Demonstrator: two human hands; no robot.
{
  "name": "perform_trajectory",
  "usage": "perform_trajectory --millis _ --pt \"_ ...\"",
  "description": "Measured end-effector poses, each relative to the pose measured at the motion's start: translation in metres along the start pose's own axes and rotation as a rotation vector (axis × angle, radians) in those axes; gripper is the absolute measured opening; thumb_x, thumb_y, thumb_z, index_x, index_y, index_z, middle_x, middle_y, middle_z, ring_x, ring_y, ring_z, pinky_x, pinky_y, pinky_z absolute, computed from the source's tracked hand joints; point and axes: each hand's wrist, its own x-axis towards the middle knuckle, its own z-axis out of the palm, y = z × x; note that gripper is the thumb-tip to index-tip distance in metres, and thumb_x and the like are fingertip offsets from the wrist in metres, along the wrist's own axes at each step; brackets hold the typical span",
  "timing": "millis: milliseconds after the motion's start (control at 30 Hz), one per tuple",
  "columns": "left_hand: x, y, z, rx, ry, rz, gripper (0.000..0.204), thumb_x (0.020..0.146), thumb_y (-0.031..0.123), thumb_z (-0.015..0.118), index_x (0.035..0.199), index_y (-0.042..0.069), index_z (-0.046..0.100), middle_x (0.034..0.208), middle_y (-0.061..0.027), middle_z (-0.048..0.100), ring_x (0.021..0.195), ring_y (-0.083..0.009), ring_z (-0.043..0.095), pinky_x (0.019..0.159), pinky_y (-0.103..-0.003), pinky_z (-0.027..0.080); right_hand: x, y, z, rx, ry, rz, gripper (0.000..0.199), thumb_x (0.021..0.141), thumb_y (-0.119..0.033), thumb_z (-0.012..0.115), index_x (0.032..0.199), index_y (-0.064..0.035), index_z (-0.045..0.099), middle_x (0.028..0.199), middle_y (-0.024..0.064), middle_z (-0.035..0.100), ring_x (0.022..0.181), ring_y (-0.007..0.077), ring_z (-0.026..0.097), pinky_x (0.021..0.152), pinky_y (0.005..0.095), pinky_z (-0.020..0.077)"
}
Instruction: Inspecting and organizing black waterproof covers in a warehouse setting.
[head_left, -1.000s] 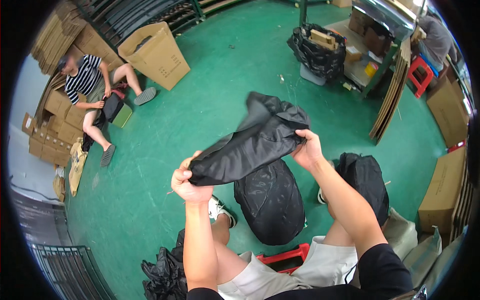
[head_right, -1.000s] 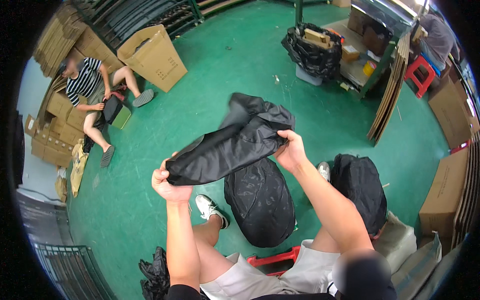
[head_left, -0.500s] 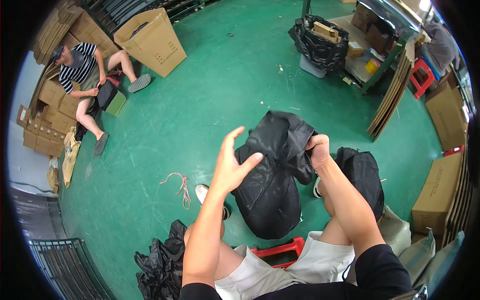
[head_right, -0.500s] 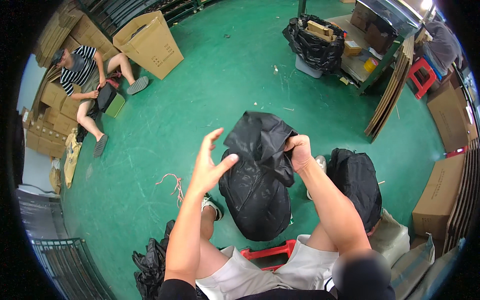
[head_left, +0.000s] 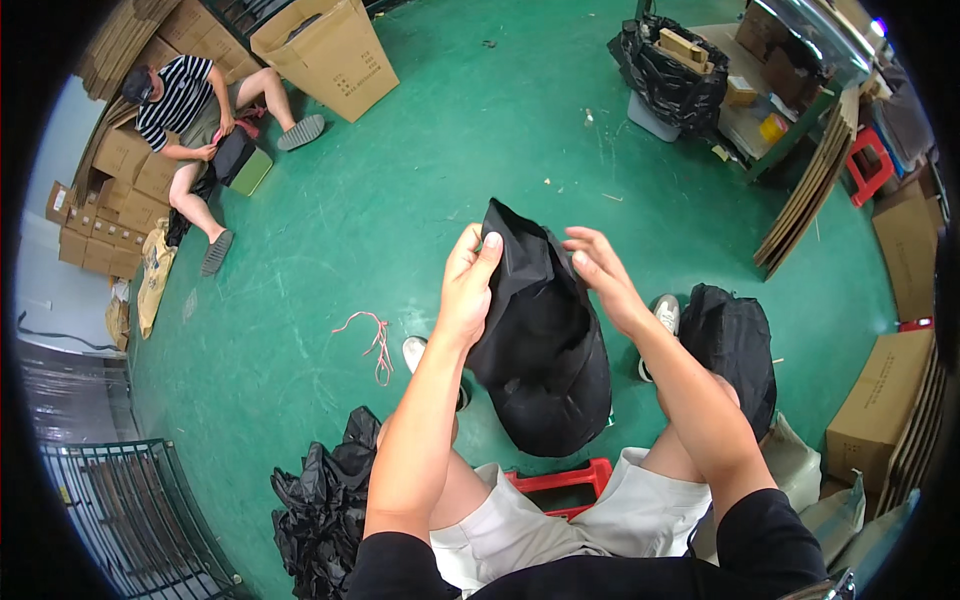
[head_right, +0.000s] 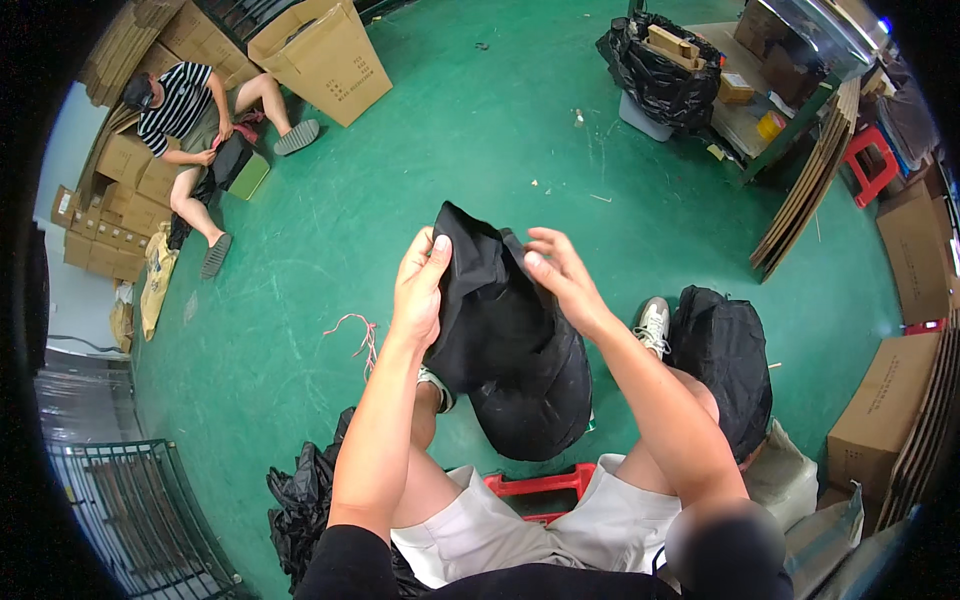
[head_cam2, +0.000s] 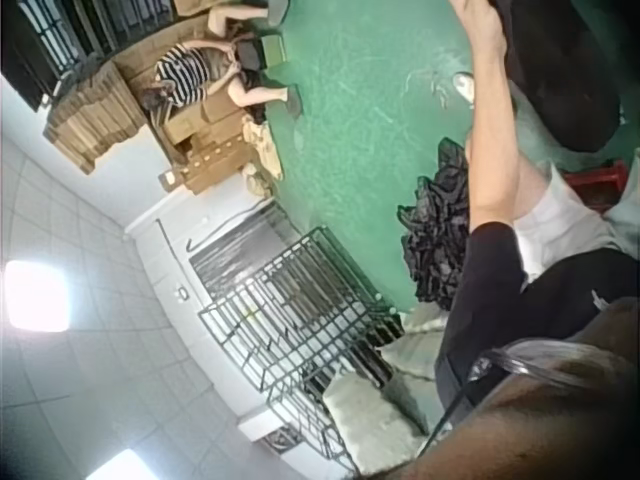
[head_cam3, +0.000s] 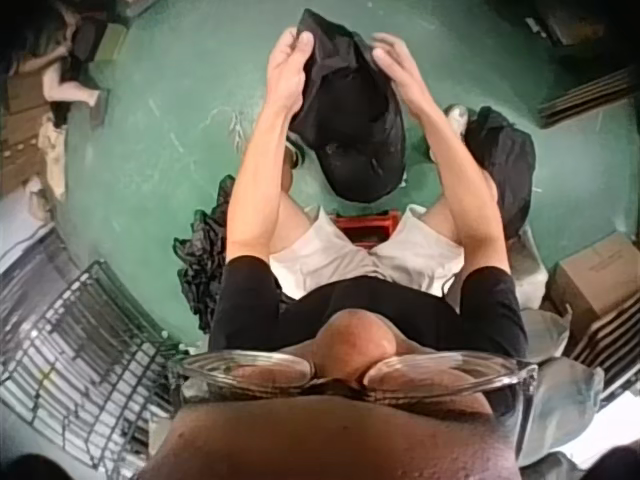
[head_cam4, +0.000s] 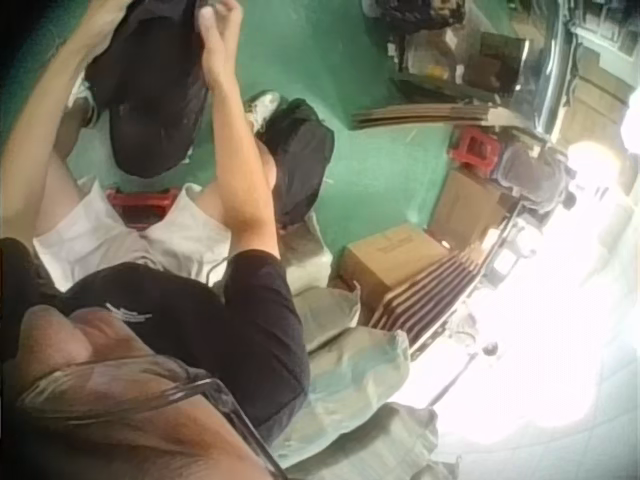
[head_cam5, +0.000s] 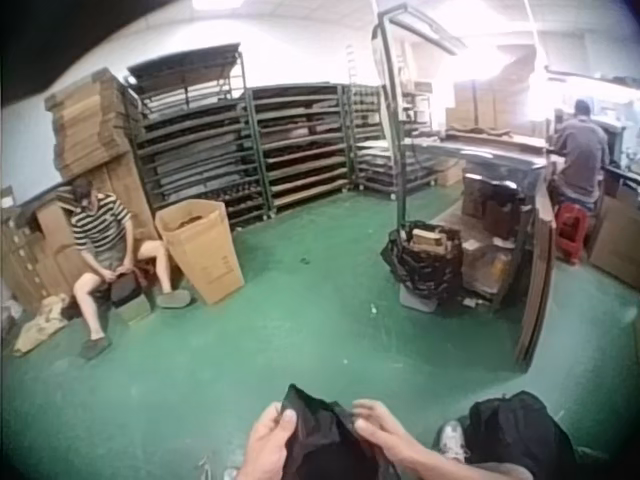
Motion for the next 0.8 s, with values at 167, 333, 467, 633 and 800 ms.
perform_trajectory --millis 167,333,467,633,800 --pt "-0.007 0.005 0.015 -0.322 -0.001 -0.197 0.023 0.101 0.026 0.046 0.106 0.005 0.055 0.095 -0.0046 0.064 0.087 -0.012 0.062 0.08 -0.027 0.051 -0.005 0.015 0.025 -0.142 -0.092 -0.174 0.064 0.078 0.002 0.06 0.137 -0.0033 0.037 0.13 0.0167 0.048 0.124 0.0243 0.046 0.104 0.0359 0.0353" --pt "-0.004 0.002 0.001 -0.501 -0.033 -0.335 0.033 0.101 0.029 0.045 0.113 0.001 0.057 0.101 -0.0127 0.067 0.087 -0.0222 0.067 0.079 -0.035 0.055 0.006 0.016 0.018 -0.175 -0.05 -0.106 0.031 0.081 0.006 0.054 0.112 0.003 0.057 0.099 0.0034 0.063 0.099 0.0109 0.056 0.091 0.0237 0.0406" --pt "0.005 0.021 -0.012 -0.45 0.018 -0.358 0.037 0.1 0.031 0.045 0.113 -0.001 0.058 0.102 -0.0155 0.067 0.087 -0.0263 0.068 0.081 -0.039 0.056 0.013 0.012 0.002 0.14 -0.032 -0.007 0.031 0.083 0.003 0.045 0.11 0.0022 0.062 0.101 0.0032 0.067 0.089 0.0093 0.06 0.085 0.0243 0.0452" --pt "0.004 0.042 -0.035 -0.372 0.066 -0.481 0.042 0.09 0.027 0.064 0.111 -0.008 0.057 0.105 -0.0182 0.067 0.089 -0.0266 0.068 0.081 -0.038 0.057 0.007 -0.013 -0.017 0.628 0.009 0.196 0.04 0.08 -0.004 0.041 0.116 0.007 0.057 0.108 0.0155 0.065 0.094 0.0247 0.064 0.089 0.0359 0.0509" --pt "-0.003 0.057 -0.021 -0.102 -0.098 -0.453 0.035 0.074 0.012 0.078 0.101 -0.004 0.063 0.091 -0.0117 0.069 0.085 -0.018 0.067 0.081 -0.031 0.053 0.005 -0.022 -0.034 0.869 0.035 0.178 0.034 0.087 -0.012 0.039 0.112 0.0033 0.055 0.11 0.0171 0.063 0.098 0.0288 0.063 0.09 0.0412 0.0509"
